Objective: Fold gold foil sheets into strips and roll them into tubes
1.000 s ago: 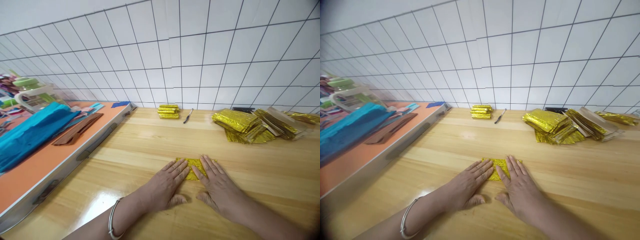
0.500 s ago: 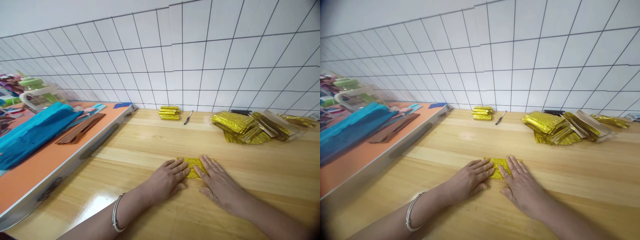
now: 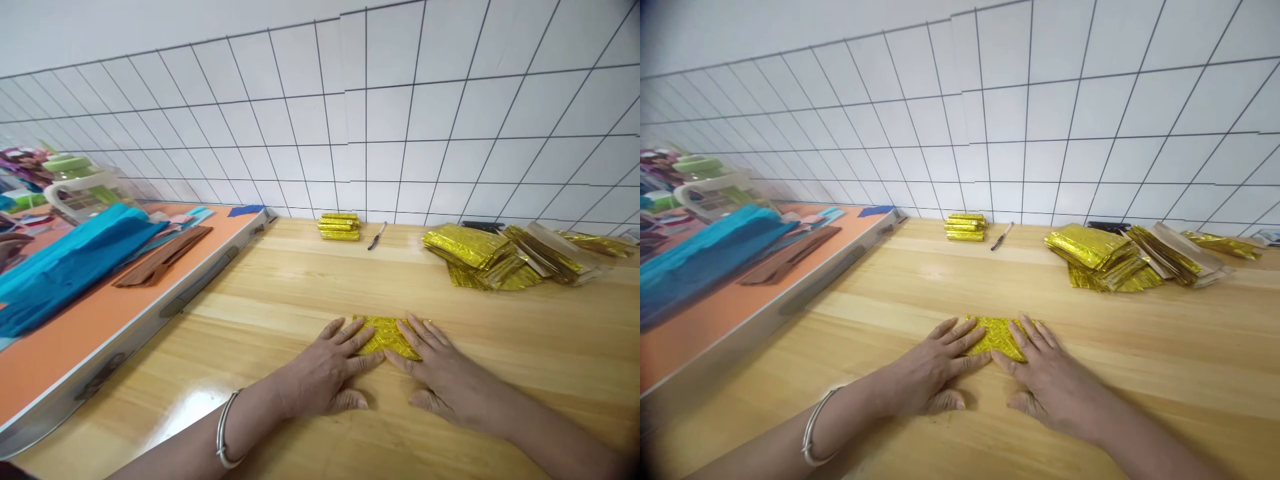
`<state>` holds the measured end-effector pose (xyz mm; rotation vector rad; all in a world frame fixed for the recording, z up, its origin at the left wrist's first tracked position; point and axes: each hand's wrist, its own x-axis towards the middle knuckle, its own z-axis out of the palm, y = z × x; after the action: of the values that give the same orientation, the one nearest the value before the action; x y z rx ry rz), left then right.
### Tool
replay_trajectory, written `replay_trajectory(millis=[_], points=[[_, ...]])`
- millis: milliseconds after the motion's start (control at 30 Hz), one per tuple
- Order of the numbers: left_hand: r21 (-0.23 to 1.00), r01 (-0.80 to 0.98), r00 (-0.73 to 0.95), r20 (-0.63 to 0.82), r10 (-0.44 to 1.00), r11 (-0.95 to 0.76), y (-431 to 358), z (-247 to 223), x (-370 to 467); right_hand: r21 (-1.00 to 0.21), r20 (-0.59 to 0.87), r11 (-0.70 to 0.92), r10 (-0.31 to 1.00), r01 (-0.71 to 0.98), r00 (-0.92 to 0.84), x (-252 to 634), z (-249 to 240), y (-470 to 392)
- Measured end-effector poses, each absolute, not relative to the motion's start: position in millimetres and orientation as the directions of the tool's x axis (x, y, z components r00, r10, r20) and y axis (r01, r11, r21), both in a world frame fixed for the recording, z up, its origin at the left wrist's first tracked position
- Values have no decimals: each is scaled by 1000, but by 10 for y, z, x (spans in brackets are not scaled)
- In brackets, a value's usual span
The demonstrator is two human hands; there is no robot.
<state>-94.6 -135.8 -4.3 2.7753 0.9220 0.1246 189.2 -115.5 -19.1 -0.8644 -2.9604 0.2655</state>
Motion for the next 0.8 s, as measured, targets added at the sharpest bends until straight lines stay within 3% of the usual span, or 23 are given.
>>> replay_trajectory(millis=[533, 800], points=[[245, 545, 827, -4, 562, -802, -1230, -163, -1181, -93, 31, 811, 582, 578, -812, 2378, -262, -1206], [315, 518, 824, 65, 563, -795, -1182, -236, -1231, -223, 40, 719, 681, 658, -731, 2604, -319, -1259]])
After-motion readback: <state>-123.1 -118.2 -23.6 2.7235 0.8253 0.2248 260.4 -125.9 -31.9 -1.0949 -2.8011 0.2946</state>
